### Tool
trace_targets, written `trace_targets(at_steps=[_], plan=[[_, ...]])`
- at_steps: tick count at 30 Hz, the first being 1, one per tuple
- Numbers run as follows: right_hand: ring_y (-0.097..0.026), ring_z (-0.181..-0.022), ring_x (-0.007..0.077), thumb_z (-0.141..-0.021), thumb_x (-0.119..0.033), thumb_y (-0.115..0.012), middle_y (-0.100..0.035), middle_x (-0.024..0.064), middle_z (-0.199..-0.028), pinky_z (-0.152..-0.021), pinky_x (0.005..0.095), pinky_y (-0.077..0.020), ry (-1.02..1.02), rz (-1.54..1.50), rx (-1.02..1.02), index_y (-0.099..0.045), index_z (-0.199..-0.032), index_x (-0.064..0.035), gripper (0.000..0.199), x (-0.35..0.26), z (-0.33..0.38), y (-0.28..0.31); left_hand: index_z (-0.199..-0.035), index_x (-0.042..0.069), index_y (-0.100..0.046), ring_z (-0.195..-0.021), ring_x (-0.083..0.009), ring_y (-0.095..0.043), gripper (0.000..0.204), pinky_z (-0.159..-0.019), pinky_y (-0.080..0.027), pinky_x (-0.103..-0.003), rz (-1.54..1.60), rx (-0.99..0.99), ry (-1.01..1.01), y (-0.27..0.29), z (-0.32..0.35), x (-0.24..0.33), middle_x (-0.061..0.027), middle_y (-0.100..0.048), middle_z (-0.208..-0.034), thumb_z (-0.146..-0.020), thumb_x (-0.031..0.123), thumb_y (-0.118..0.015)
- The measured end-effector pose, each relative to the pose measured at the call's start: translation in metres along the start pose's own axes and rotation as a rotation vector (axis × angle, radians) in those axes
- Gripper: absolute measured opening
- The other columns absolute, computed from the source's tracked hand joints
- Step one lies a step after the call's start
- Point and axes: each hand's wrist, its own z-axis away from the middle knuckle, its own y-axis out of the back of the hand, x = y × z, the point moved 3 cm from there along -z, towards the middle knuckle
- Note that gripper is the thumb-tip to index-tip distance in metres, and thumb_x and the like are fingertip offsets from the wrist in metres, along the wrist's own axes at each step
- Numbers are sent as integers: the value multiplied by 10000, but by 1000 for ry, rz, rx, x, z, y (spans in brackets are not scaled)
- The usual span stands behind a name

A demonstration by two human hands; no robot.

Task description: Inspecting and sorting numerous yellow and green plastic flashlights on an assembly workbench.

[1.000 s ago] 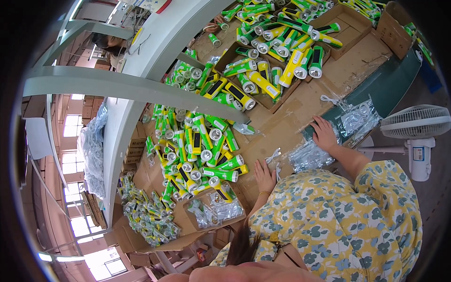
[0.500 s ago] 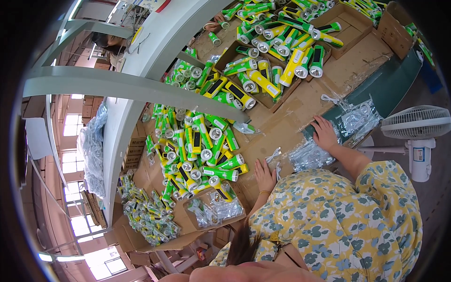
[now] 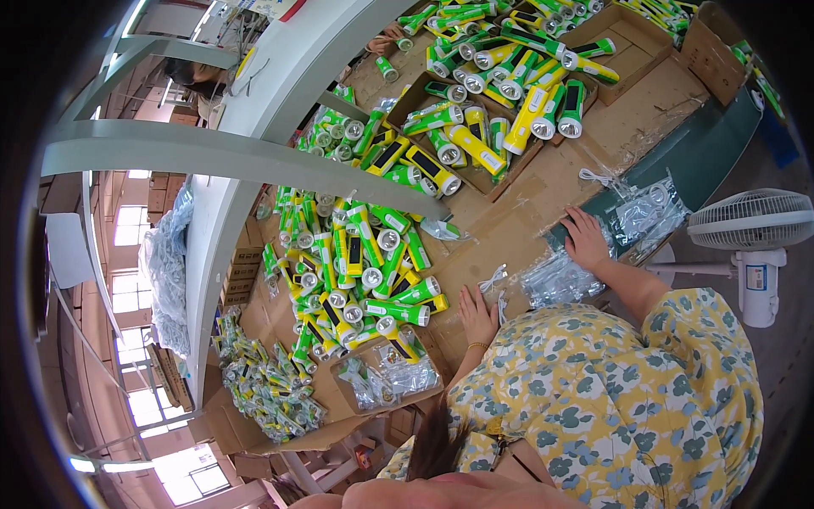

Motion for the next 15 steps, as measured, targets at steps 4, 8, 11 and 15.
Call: trace_targets(at_steps=[4, 8, 11, 15], plan=[[-369, -1280, 330, -753, -125, -570, -409, 166, -1358, -1053, 457, -287, -2, 0, -3, -509, -1179, -41, 438, 1, 0, 1, -1442, 73, -259, -1380, -393, -176, 699, -1105, -181, -497, -2, -3, -15, 1, -1, 1, -238, -151, -1503, -871, 342, -560], [-371, -1278, 329, -751, -125, -572, -414, 166, -1350, -1054, 457, -290, -3, -6, 0, -510, -1176, -39, 438, 2, 0, 3, -1442, 69, -260, -1381, -394, -174, 698, -1105, -180, -498, -10, -12, -21, 1, -1, 3, -241, -149, -1502, -872, 343, -558], [-375, -1275, 329, -750, -124, -572, -417, 166, -1347, -1054, 458, -291, 1, -4, 3, -512, -1175, -39, 437, 1, 0, 1, -1441, 67, -261, -1381, -394, -171, 697, -1104, -181, -500, -9, 1, -26, 0, -1, 0, -241, -146, -1503, -873, 341, -557], [-380, -1271, 330, -748, -121, -571, -423, 167, -1342, -1054, 458, -292, 0, -1, 10, -515, -1172, -38, 435, 2, 1, 0, -1440, 66, -263, -1383, -394, -166, 697, -1105, -178, -503, -11, 1, -32, 0, 0, 0, -239, -139, -1505, -873, 342, -557]])
